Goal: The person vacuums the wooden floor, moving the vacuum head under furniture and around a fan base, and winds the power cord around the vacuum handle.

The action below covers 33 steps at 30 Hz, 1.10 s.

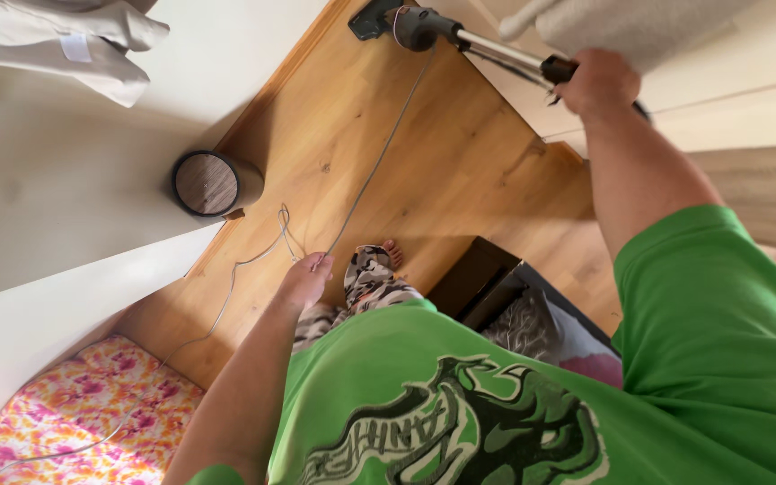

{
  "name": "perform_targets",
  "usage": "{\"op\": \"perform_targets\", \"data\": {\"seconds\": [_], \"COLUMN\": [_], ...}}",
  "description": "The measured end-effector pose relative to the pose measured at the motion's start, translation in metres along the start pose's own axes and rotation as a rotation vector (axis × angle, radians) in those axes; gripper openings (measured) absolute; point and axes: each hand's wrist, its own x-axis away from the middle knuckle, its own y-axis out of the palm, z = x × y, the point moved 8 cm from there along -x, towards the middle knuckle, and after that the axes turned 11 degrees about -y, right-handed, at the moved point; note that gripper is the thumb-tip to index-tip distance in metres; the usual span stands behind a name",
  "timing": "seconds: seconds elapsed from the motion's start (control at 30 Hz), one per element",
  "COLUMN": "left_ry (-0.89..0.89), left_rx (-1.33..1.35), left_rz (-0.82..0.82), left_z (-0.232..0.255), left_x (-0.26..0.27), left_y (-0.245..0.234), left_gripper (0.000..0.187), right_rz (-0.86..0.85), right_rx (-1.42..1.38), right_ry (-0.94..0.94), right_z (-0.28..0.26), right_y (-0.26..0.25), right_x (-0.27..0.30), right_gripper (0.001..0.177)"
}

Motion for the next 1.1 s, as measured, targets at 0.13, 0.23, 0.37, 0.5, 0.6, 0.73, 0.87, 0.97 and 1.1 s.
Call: {"op": "perform_targets", "data": {"seconds": [0.13, 0.23, 0.37, 0.5, 0.6, 0.73, 0.87, 0.97, 1.1], "left_ry": [-0.071, 0.004, 0.002, -0.233, -0.182, -0.182, -0.185, -0.212, -0.125], "left_rx": [-0.005, 0.063, 0.149, 0.144, 0.001, 0.047, -0.120, -0.194, -0.313], "left_rz": [0.015, -0.008, -0.084, -0.150, -0.147, -0.179, -0.126, -0.039, 0.062], "left_z": [0.015, 0.029, 0.028, -0.008, -0.036, -0.078, -0.083, -0.079, -0.097], "left_x": [-0.002, -0.006, -0.016, -0.016, -0.029, -0.049, -0.044, -0.040, -0.044], "left_y": [0.003, 0.010, 0.016, 0.024, 0.024, 0.025, 0.011, -0.003, -0.010], "left_gripper": [0.043, 0.041, 0.034, 0.029, 0.029, 0.024, 0.025, 0.031, 0.033], "right_rz": [0.038, 0.075, 0.035, -0.085, -0.065, -0.178, -0.349, -0.744, -0.941], "right_rx": [0.154, 0.193, 0.115, 0.096, 0.117, -0.023, -0.134, -0.688, -0.877], "right_ry": [-0.069, -0.127, -0.218, -0.259, -0.436, -0.387, -0.310, -0.215, 0.050], "right_z": [0.007, -0.002, -0.024, -0.034, -0.050, -0.073, -0.103, -0.126, -0.114], "right_y": [-0.016, -0.025, -0.040, -0.047, -0.040, -0.005, 0.051, 0.112, 0.129], "right_x": [-0.053, -0.079, -0.072, -0.044, -0.014, 0.047, 0.136, 0.218, 0.306], "right_gripper": [0.040, 0.041, 0.044, 0.049, 0.054, 0.054, 0.042, 0.035, 0.030]}}
